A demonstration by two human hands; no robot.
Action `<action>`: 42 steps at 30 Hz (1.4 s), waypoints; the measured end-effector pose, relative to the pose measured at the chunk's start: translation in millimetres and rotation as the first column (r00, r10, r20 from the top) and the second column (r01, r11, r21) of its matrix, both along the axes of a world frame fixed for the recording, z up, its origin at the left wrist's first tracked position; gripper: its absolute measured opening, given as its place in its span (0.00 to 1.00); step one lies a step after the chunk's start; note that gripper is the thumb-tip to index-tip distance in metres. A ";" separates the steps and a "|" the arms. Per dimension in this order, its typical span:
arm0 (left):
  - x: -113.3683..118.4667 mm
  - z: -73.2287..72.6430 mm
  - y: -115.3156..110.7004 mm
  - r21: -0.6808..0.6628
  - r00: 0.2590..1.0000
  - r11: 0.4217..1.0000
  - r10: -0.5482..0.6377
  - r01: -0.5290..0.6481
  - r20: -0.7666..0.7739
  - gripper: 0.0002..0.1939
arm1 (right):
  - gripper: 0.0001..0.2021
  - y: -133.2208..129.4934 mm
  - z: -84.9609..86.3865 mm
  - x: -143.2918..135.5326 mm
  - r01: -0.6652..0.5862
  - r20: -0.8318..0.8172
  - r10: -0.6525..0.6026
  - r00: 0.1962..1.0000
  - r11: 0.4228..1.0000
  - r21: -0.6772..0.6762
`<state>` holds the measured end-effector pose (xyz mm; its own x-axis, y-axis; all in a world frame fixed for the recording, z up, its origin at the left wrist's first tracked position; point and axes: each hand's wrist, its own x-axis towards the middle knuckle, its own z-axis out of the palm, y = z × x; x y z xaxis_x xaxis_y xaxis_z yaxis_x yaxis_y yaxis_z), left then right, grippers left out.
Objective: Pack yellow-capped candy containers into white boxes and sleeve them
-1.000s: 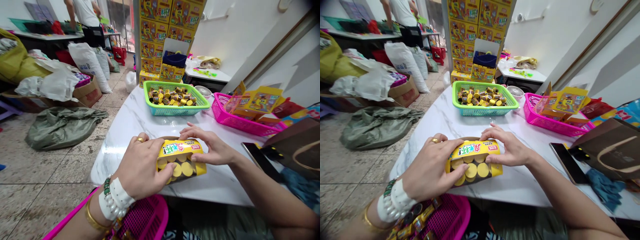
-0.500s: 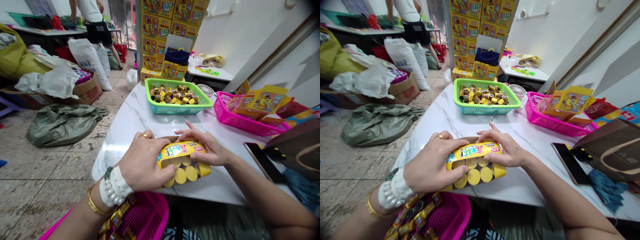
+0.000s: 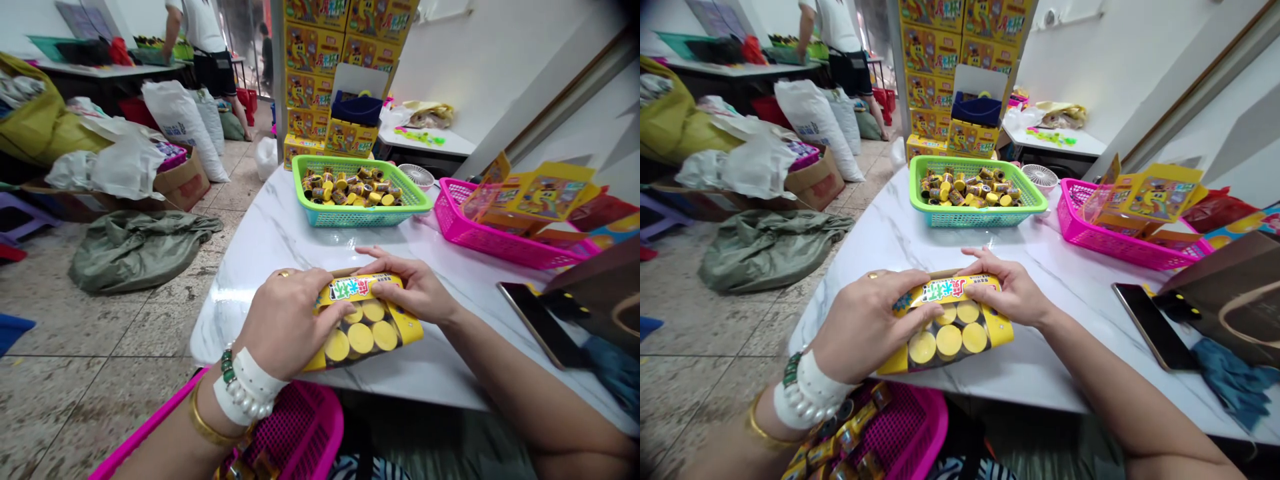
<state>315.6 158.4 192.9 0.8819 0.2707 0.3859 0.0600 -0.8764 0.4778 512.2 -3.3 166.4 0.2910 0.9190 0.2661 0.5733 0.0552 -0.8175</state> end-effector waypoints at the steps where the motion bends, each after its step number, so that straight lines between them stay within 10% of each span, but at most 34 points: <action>1: 0.2 -2.8 0.0 -0.012 0.999 1.000 0.013 -0.013 0.036 0.16 | 0.10 0.2 -1.7 -1.5 0.012 0.002 -0.012 1.000 1.000 0.015; 9: -0.2 -9.6 2.4 -0.102 0.993 0.994 0.049 -0.037 0.112 0.14 | 0.09 3.9 -6.1 -3.6 0.125 0.051 -0.134 0.990 0.980 0.154; 16: 2.8 -8.4 -0.7 -0.131 0.993 0.987 0.103 -0.096 0.050 0.10 | 0.19 4.3 -19.9 -9.5 0.230 -0.559 -0.286 0.779 0.958 -0.170; 26: -1.1 -13.7 -3.7 -0.090 0.963 0.987 0.150 -0.133 0.225 0.09 | 0.16 3.5 -16.3 -10.2 0.185 -0.616 -0.290 0.733 0.955 -0.230; 30: -1.2 -15.9 5.6 -0.231 0.976 0.956 0.204 -0.183 0.072 0.14 | 0.15 5.1 -14.1 -14.4 0.172 -0.691 -0.314 0.651 0.948 -0.268; 42: 10.5 -35.2 17.8 -0.831 0.982 0.528 0.154 -0.176 -0.111 0.13 | 0.14 10.8 -20.2 -7.7 0.233 -0.532 -0.292 0.795 0.956 -0.176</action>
<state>326.1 176.2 157.7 0.7916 0.6007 -0.1120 0.1801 -0.0542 0.9821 504.5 7.5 146.2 0.5944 0.7984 -0.0962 0.0110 -0.1278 -0.9917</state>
